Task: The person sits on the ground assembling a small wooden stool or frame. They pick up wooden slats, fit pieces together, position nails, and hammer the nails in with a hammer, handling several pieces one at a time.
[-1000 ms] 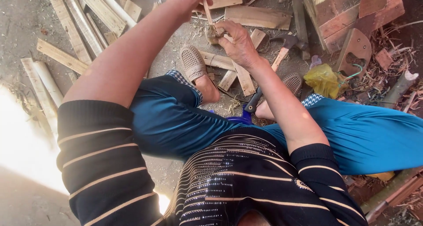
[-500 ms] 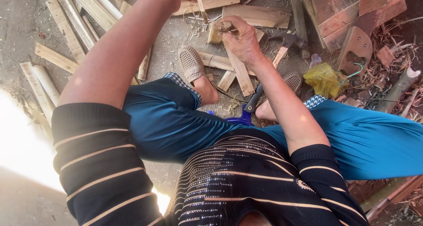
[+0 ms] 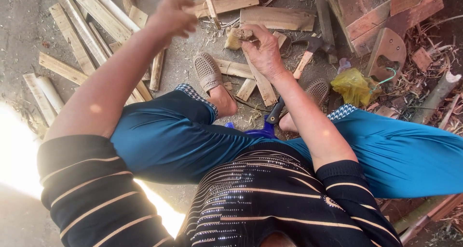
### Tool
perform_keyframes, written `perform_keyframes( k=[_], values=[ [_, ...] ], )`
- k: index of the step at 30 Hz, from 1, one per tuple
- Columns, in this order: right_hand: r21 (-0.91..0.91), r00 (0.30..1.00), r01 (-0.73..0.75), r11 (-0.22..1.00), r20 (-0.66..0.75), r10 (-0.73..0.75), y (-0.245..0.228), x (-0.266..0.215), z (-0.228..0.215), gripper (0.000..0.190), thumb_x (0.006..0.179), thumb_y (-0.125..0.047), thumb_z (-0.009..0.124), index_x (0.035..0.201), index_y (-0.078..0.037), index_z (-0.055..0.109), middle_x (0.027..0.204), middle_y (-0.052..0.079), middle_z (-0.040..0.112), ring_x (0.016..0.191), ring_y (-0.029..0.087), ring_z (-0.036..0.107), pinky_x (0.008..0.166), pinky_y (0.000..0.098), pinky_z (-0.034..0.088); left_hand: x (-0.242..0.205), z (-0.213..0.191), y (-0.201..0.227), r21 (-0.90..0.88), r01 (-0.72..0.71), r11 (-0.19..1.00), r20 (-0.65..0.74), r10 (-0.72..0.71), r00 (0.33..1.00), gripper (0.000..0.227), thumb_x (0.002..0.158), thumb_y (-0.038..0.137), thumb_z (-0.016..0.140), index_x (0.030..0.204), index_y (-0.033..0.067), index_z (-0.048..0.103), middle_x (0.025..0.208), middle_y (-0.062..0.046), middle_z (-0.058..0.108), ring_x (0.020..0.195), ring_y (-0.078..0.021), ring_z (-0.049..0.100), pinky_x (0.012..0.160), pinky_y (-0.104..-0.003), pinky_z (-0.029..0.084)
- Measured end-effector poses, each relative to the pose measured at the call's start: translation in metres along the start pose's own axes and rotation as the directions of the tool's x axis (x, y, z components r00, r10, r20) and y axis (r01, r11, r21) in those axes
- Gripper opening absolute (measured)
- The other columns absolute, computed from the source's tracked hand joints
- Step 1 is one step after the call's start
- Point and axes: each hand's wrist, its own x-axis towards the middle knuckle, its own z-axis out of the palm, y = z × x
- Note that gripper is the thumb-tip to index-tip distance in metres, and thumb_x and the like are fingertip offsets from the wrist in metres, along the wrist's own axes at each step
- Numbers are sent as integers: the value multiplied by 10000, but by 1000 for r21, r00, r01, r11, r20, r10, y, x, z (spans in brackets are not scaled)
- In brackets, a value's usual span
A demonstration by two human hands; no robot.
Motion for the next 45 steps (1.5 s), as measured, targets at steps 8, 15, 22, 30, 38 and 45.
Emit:
perform_keyframes(
  k=[8, 15, 22, 30, 38, 45],
  values=[
    [-90, 999, 42, 995, 6, -41, -5, 1, 8, 278, 938, -134, 760, 1187, -187, 648, 1122, 29, 635, 949, 179, 643, 829, 322, 597, -2, 32, 13, 313, -176, 933, 345, 61, 937, 929, 818, 279, 819, 1598, 137, 335, 1287, -246, 638, 1164, -367, 655, 1016, -516, 534],
    [-59, 999, 43, 997, -4, -43, -8, 5, 17, 228, 923, -112, 772, 1130, -185, 708, 1020, 20, 642, 894, 155, 660, 828, 301, 611, 8, 37, 8, 99, -277, 956, 269, 242, 932, 851, 698, 174, 892, 1468, 142, 532, 1245, -229, 660, 1190, -365, 647, 1014, -487, 548],
    [-112, 990, 137, 984, 32, -135, -14, 22, 26, 547, 913, 56, 740, 1273, -347, 646, 1052, -37, 599, 912, 109, 627, 879, 246, 608, 9, 39, -9, 59, -408, 911, 160, 394, 905, 486, 767, 186, 877, 1224, 111, 730, 937, -109, 772, 723, -137, 710, 577, -221, 606],
    [-180, 982, 184, 966, 68, -174, -26, 33, 26, 384, 937, 61, 719, 1206, -199, 632, 973, 27, 517, 816, 141, 634, 807, 236, 701, 6, 47, -22, 51, -480, 876, 18, 480, 877, 358, 885, 171, 812, 1230, 120, 729, 896, -83, 776, 723, -112, 719, 633, -199, 642],
    [-222, 978, 207, 953, 14, -209, 1, 20, 18, 488, 900, 85, 720, 1269, -187, 554, 1103, 52, 611, 945, 197, 635, 829, 305, 623, 5, 54, -24, 68, -593, 803, -33, 596, 803, 208, 914, 158, 797, 1103, 76, 771, 909, -64, 762, 744, -117, 714, 690, -227, 633],
    [-480, 999, -23, 877, -38, 5, 57, -24, -23, 313, 884, 24, 725, 1156, -65, 599, 965, 62, 557, 835, 192, 537, 722, 306, 505, 1, 52, -16, 123, -636, 761, -56, 646, 762, 164, 960, 163, 761, 1090, 65, 782, 895, -70, 709, 732, -126, 652, 715, -270, 607]
  ],
)
